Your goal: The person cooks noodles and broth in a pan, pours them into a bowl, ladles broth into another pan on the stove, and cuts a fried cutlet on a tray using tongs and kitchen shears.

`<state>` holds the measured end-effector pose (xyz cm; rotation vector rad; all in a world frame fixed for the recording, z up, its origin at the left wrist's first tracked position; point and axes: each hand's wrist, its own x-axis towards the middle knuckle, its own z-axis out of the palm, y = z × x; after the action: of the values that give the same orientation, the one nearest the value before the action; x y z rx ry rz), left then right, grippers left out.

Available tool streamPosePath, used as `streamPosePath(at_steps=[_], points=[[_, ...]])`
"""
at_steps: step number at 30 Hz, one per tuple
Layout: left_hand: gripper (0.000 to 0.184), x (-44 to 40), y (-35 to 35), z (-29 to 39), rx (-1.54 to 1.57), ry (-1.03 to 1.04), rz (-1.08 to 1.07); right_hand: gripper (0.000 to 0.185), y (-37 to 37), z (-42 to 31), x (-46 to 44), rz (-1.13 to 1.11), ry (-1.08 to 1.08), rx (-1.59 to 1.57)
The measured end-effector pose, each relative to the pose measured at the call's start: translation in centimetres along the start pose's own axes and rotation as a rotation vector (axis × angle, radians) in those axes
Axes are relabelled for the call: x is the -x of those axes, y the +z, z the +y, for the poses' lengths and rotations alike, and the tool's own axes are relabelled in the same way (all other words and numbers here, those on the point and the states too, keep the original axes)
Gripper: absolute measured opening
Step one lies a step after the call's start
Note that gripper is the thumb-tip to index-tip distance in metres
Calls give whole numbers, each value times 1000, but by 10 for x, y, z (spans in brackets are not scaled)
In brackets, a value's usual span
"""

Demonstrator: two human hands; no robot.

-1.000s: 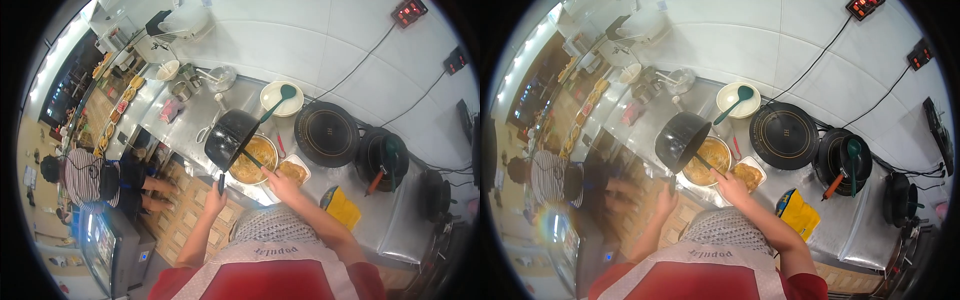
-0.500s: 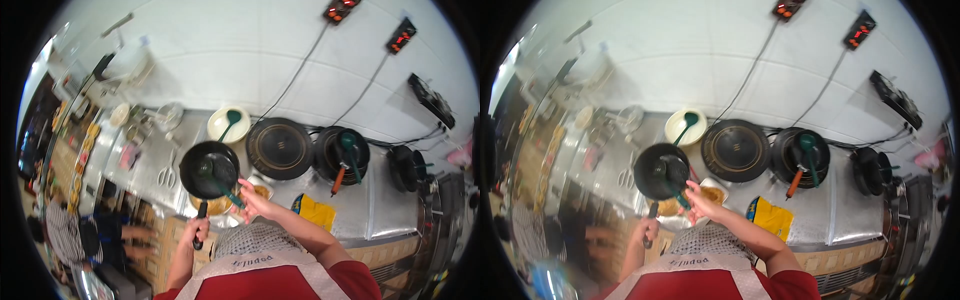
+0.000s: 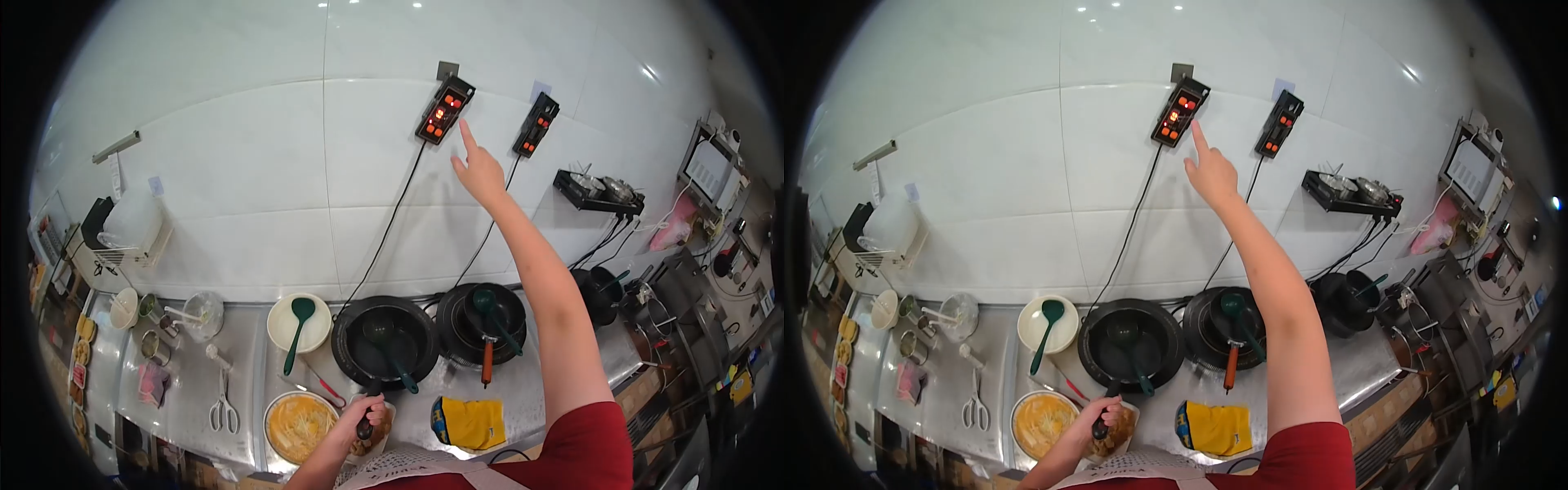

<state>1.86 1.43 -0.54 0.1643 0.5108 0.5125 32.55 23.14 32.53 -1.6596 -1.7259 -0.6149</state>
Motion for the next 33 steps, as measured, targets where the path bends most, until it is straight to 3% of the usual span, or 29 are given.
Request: streamPosePath(at_steps=[6,10,11,13,14,16,18,20,23,24,25,26,28,29,31,33], points=[[14,-34,-9,9,-32,42,-12,70,-2,-7,-48,-78,43,219],[19,-38,-20,13,30,-19,-99,67,11,0,-60,-30,60,207],[19,-26,4,17,37,-20,-92,63,8,0,-63,5,30,195],[36,-3,42,11,86,88,222,56,9,15,-66,97,-77,165],[45,-8,8,2,51,86,182,53,13,26,-69,160,-161,139],[38,-13,-64,-27,-175,82,117,50,-28,5,-57,-250,200,-332],[26,19,-81,-55,-1000,95,380,45,-41,-10,-16,-138,70,-449],[25,50,-111,-96,-1295,350,543,41,-51,-34,53,-146,40,-702],[41,92,-127,-135,-1098,221,892,28,-42,-42,194,-276,97,-919],[46,93,-138,-147,-982,192,1043,22,-37,-42,241,-286,17,-899],[52,90,-141,-151,-802,324,1095,18,-30,-44,284,-320,34,-949],[51,92,-121,-139,-622,243,1108,17,-22,-46,324,-381,59,-958],[43,73,-152,-148,-286,427,998,16,-9,-60,392,-618,423,-969],[39,65,-160,-146,-243,410,945,15,0,-62,419,-743,551,-910],[27,54,-153,-145,-188,480,889,15,13,-59,457,-818,145,-606],[27,54,-152,-147,-197,442,882,15,18,-55,478,-889,142,-622]])
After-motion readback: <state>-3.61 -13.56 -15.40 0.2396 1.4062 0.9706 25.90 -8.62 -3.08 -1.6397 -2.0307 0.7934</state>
